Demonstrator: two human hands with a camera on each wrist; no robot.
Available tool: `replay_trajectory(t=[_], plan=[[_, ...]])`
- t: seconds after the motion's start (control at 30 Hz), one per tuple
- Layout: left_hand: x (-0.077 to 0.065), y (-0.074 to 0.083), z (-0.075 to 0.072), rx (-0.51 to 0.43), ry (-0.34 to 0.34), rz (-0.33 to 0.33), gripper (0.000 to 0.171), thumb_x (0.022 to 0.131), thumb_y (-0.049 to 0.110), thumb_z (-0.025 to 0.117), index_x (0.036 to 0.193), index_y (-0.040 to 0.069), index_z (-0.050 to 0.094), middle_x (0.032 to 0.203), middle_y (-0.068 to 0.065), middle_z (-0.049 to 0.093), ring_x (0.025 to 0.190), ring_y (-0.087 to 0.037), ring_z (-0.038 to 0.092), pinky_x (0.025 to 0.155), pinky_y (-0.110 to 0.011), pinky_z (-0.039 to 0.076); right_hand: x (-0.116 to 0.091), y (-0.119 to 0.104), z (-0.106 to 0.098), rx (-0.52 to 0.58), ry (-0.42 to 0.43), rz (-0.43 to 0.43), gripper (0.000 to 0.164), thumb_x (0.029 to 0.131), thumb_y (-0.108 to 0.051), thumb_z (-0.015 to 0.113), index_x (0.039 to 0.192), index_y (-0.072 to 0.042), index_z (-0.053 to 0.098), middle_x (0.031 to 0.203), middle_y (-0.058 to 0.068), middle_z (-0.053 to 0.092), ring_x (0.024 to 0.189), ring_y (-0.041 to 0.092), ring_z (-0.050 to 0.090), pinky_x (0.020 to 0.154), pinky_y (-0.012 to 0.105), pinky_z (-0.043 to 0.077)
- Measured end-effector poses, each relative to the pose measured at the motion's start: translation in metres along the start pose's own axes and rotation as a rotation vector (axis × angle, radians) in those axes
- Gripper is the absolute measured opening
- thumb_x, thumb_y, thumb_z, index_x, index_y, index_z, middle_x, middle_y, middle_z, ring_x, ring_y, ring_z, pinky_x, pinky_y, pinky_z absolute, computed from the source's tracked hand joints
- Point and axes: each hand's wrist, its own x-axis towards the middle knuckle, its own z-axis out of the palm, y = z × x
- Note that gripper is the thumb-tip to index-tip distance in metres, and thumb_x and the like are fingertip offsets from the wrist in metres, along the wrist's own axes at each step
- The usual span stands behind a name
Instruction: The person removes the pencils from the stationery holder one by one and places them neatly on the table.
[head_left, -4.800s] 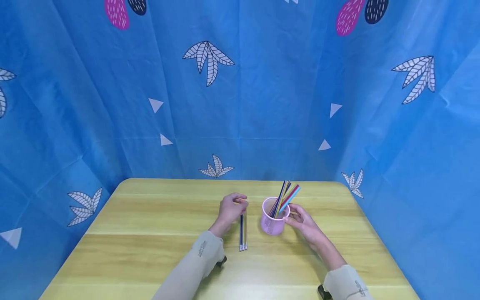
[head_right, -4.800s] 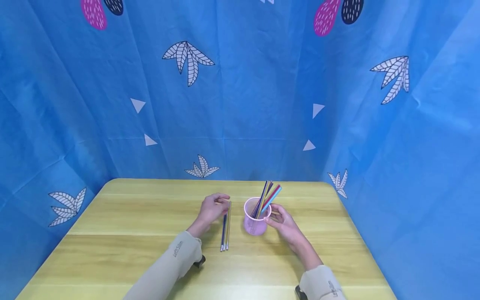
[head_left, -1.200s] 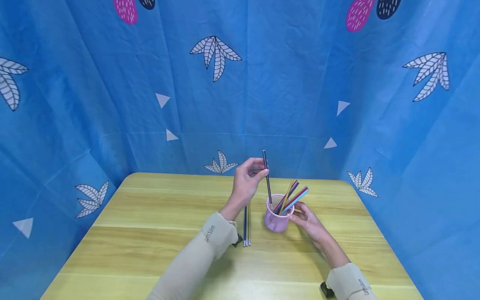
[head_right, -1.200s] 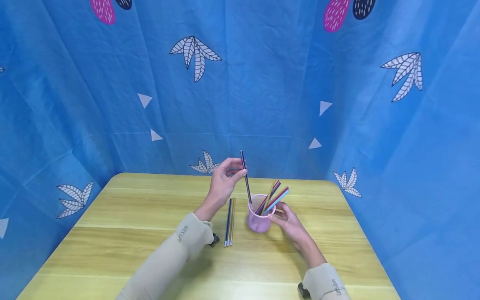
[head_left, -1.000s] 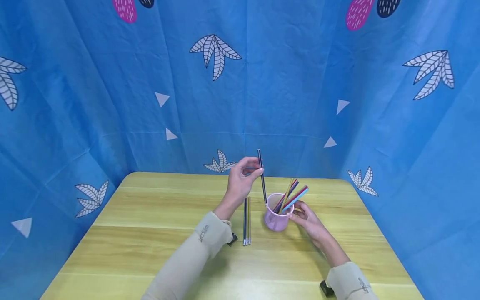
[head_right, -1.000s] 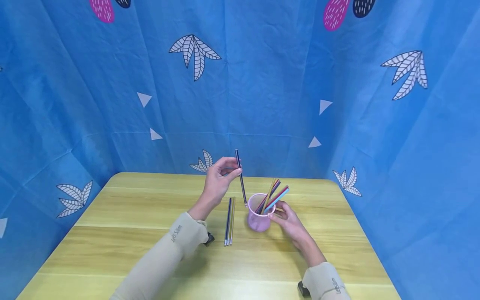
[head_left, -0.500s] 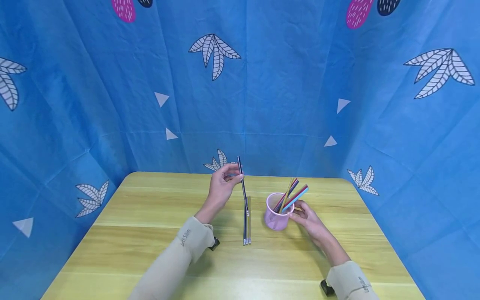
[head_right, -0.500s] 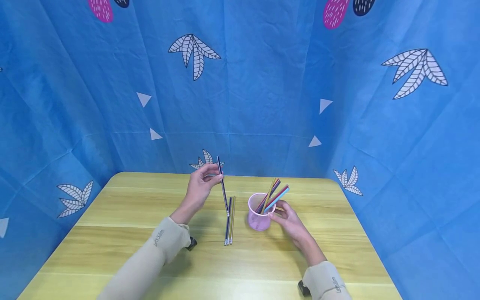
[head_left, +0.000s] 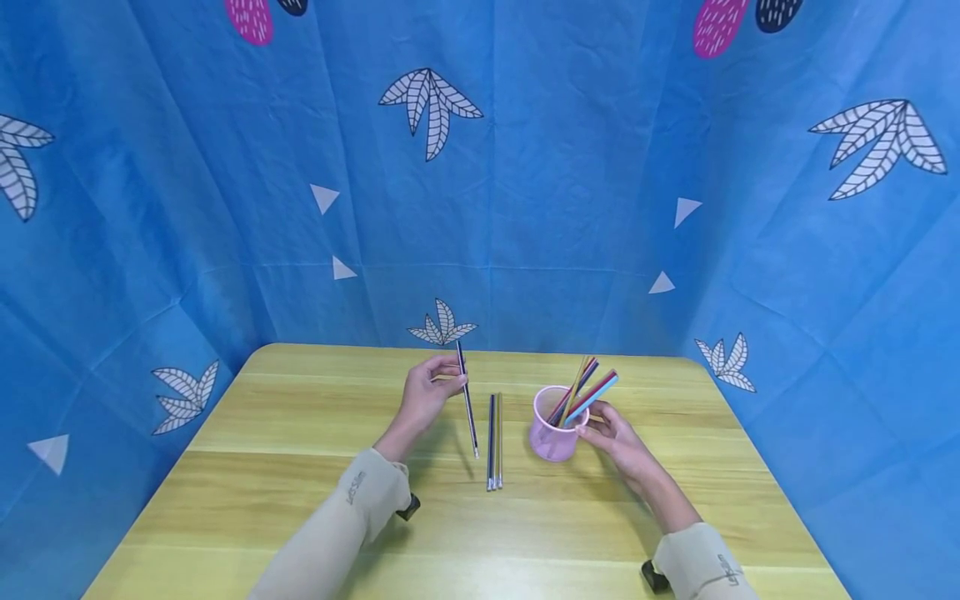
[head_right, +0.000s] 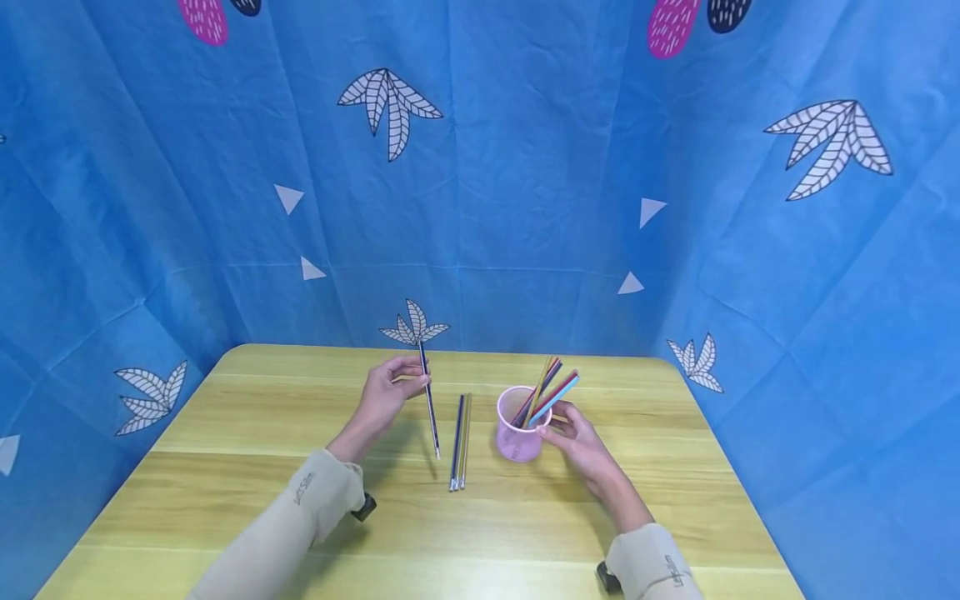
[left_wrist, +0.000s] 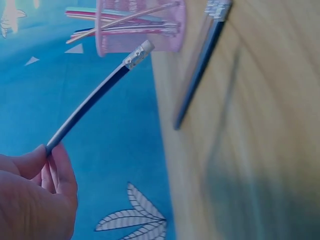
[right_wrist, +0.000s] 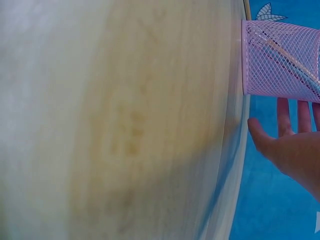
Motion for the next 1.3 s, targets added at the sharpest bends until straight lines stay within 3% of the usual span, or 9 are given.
replay_trajectory(t=[0.37, 0.53, 0.7, 0.97, 1.3], plan=[[0.001, -0.033, 0.0, 0.025, -0.02, -0.104, 0.036, 0.09, -0.007, 0.071, 0.125, -0.001, 0.066, 0.114, -0.017, 0.068, 0.093, -0.019, 0.069, 0.092, -0.035, 0.063, -0.003, 0.001, 0.0, 0.002, 0.004, 0.012, 0.065, 0.102, -0.012, 0.061, 0.156, 0.004, 0.028, 0.158, 0.028, 0.038, 0.147, 0.046, 0.039, 0.124, 0.054, 0.033], [0.002, -0.042, 0.004, 0.035, -0.041, -0.147, 0.036, 0.089, -0.009, 0.071, 0.125, -0.003, 0.066, 0.115, -0.018, 0.067, 0.094, -0.021, 0.069, 0.099, -0.045, 0.061, -0.004, 0.002, -0.001, -0.002, 0.005, 0.008, 0.064, 0.103, -0.013, 0.061, 0.156, 0.003, 0.029, 0.157, 0.027, 0.038, 0.146, 0.045, 0.039, 0.122, 0.047, 0.037], [0.005, -0.049, 0.007, 0.05, -0.041, -0.171, 0.036, 0.089, -0.009, 0.07, 0.124, -0.003, 0.066, 0.113, -0.018, 0.067, 0.093, -0.021, 0.069, 0.097, -0.045, 0.062, -0.004, 0.003, -0.001, -0.004, 0.003, -0.003, 0.063, 0.103, -0.012, 0.061, 0.155, 0.004, 0.03, 0.156, 0.027, 0.039, 0.146, 0.045, 0.039, 0.119, 0.039, 0.04], [0.011, -0.059, 0.013, 0.083, -0.03, -0.197, 0.034, 0.089, -0.008, 0.072, 0.123, -0.004, 0.067, 0.109, -0.017, 0.067, 0.09, -0.021, 0.069, 0.091, -0.037, 0.064, -0.002, 0.003, -0.001, -0.005, 0.001, -0.008, 0.062, 0.103, -0.012, 0.061, 0.154, 0.005, 0.031, 0.155, 0.028, 0.041, 0.146, 0.045, 0.04, 0.123, 0.05, 0.035], [0.016, -0.062, 0.022, 0.09, -0.017, -0.244, 0.03, 0.087, -0.011, 0.072, 0.116, -0.004, 0.069, 0.1, -0.015, 0.069, 0.085, -0.022, 0.072, 0.084, -0.034, 0.066, 0.0, 0.003, -0.001, -0.006, 0.004, -0.001, 0.062, 0.103, -0.012, 0.061, 0.154, 0.004, 0.031, 0.156, 0.028, 0.039, 0.146, 0.046, 0.039, 0.124, 0.053, 0.034]])
